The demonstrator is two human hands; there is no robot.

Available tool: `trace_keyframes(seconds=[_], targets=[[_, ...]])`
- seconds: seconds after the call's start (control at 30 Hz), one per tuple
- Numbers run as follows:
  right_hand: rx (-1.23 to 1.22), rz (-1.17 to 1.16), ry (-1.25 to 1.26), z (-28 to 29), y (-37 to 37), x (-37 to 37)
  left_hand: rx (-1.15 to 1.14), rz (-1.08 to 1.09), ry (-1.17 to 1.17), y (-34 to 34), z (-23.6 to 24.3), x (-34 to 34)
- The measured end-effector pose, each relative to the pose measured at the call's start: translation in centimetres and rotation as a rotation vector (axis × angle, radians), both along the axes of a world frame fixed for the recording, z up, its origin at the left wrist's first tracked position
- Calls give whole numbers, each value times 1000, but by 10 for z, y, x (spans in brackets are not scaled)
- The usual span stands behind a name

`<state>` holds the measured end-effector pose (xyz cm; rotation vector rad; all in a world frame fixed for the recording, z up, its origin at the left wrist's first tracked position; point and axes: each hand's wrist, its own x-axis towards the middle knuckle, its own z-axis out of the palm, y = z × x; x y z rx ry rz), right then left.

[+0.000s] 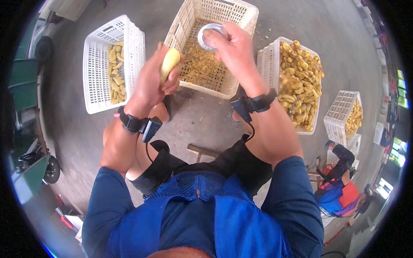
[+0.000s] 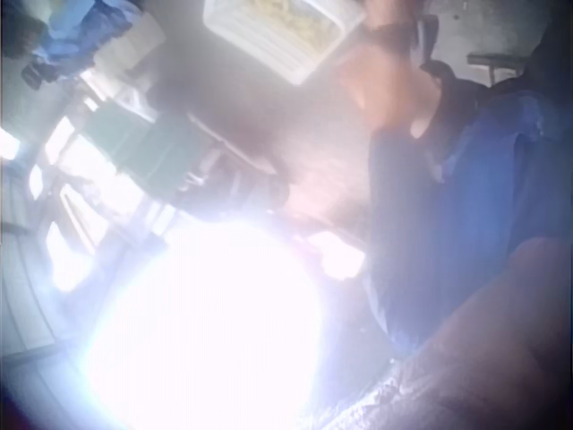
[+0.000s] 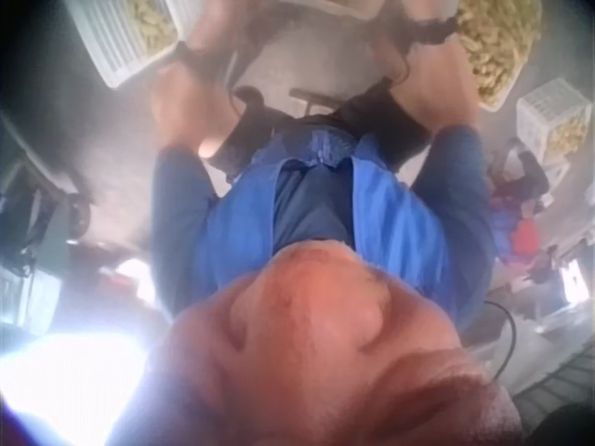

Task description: The person peels ginger by hand using a metal peeling ring, placing the peeled pieces and skin into crates.

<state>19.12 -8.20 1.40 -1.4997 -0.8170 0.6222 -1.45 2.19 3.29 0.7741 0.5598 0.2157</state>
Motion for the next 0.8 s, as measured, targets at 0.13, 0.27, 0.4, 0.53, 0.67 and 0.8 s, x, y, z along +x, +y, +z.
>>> trace_keyframes(seconds=[0.13,0.27,0.4,0.53,0.67,0.8], targets=[[29,121,164,14,-1,-28,68,38,28,1,-7,7],[-3,216,61,8,0,-39,43,78,-16,-2,-19,7],[-36,159,49,8,0,-28,52,5,77,-1,-11,4],[17,-22,-94,1,2,10,89,-18,64,-1,-10,5],[66,-8,155,9,0,-30,34,38,91,-3,-14,7],[199,48,319,4,3,-42,-47,50,117,-7,-8,14]])
